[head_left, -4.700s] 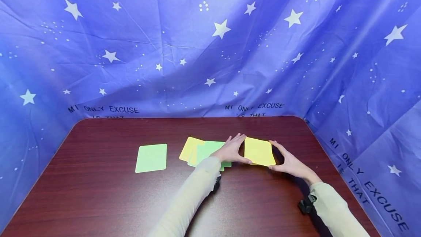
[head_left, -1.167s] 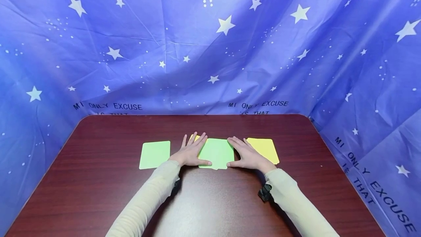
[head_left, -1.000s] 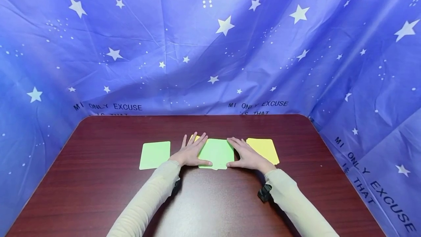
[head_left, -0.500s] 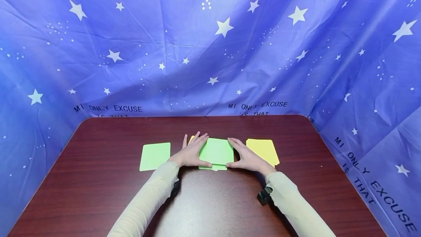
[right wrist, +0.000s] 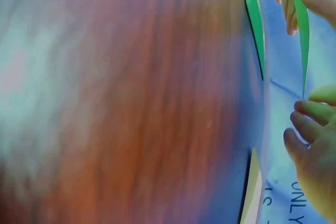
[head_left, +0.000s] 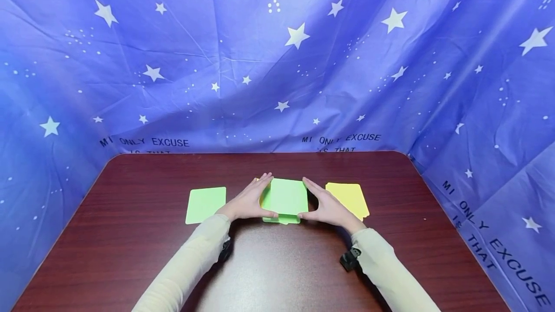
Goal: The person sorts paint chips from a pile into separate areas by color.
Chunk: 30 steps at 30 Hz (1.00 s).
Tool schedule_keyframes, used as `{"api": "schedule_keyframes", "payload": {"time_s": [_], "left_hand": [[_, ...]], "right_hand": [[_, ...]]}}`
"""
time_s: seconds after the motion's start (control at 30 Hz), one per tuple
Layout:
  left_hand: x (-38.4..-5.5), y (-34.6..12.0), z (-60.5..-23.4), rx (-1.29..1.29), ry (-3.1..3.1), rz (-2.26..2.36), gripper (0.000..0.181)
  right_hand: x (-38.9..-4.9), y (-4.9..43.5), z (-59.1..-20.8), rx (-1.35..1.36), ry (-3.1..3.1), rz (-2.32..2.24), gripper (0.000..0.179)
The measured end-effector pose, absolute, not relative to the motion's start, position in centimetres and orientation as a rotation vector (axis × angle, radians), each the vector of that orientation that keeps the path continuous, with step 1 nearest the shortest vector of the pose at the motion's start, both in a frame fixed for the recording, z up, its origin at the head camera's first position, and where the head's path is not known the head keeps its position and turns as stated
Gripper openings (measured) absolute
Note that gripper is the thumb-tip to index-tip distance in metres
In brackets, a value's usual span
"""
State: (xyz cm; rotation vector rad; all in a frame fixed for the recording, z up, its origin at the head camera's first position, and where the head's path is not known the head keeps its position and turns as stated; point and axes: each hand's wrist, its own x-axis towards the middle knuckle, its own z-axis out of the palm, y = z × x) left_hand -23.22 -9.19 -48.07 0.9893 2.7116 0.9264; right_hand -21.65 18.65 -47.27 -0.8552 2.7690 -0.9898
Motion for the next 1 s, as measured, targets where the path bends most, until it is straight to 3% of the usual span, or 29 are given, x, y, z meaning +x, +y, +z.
{"api": "schedule_keyframes", "payload": {"time_s": [0.4, 1.0], "left_hand": [[-22.5, -10.8, -47.6, 1.002, 2.743, 0.910, 0.107], [-21.4, -14.1, -47.3, 1.005, 2.789, 0.935, 0.106]], "right_hand": [[-21.3, 17.3, -46.7, -0.794, 2.844, -0.966, 0.099], [-21.8, 14.6, -46.6, -1.031, 2.858, -0.852, 0.103]]}}
